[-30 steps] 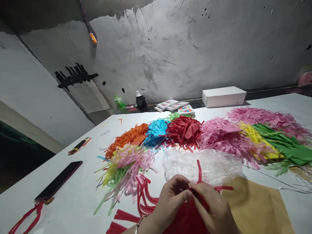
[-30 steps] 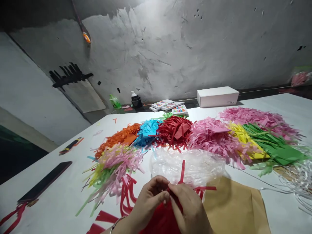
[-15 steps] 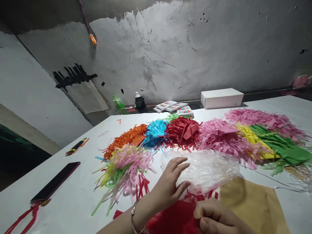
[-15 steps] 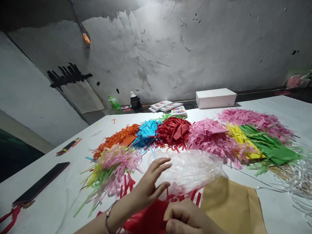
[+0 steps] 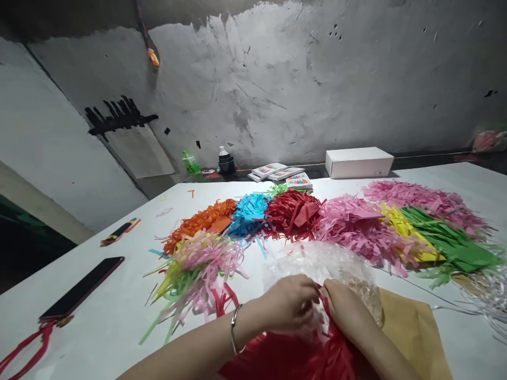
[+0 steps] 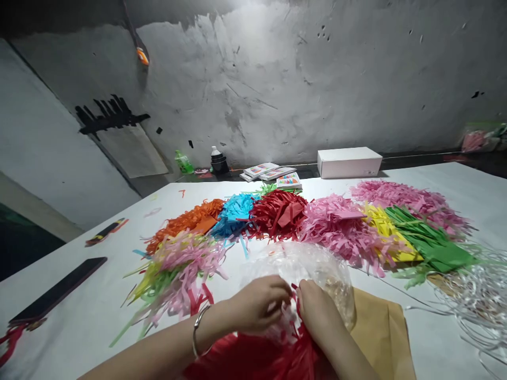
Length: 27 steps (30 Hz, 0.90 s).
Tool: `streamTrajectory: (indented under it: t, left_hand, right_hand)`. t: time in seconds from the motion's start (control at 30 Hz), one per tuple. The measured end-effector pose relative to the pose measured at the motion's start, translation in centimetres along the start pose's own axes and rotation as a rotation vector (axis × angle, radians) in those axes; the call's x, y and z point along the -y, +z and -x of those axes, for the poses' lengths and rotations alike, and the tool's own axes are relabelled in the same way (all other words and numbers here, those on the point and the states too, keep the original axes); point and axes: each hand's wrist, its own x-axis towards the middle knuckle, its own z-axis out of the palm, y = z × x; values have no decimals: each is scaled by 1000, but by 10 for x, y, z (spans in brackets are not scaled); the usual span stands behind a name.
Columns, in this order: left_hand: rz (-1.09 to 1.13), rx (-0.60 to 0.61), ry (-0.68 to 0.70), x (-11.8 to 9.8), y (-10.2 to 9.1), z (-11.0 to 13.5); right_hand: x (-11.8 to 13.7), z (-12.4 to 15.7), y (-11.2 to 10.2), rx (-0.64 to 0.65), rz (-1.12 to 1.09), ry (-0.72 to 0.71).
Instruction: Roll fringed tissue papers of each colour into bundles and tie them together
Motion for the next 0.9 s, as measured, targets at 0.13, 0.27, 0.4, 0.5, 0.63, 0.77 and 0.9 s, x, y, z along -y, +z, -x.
streamTrajectory:
  t: [0.13,0.27,0.4,0.5,0.63,0.77,0.9]
  left_hand:
    - [-79,-53,-252,46,-4,-32]
    - [-144,-65,-379,83,-2,-63]
    - [-145,-79,-352,84,-3,-81]
    - [-96,3,-217,73,1,-89]
    - [-89,37,-224,67,11,-104]
    - [-85,29,-275,59,22,-123]
    - [-9,31,-225,43,35,-133]
  right_hand:
    - [4,4,6,71,96,28]
    - [7,7,3,94,151,42]
    - [7,7,4,103,184,55]
    - [8,8,5,112,206,47]
    - [10,10,4,115,231,30]
    - [12,11,3,119,249,25]
    - [14,10,2,122,266,22]
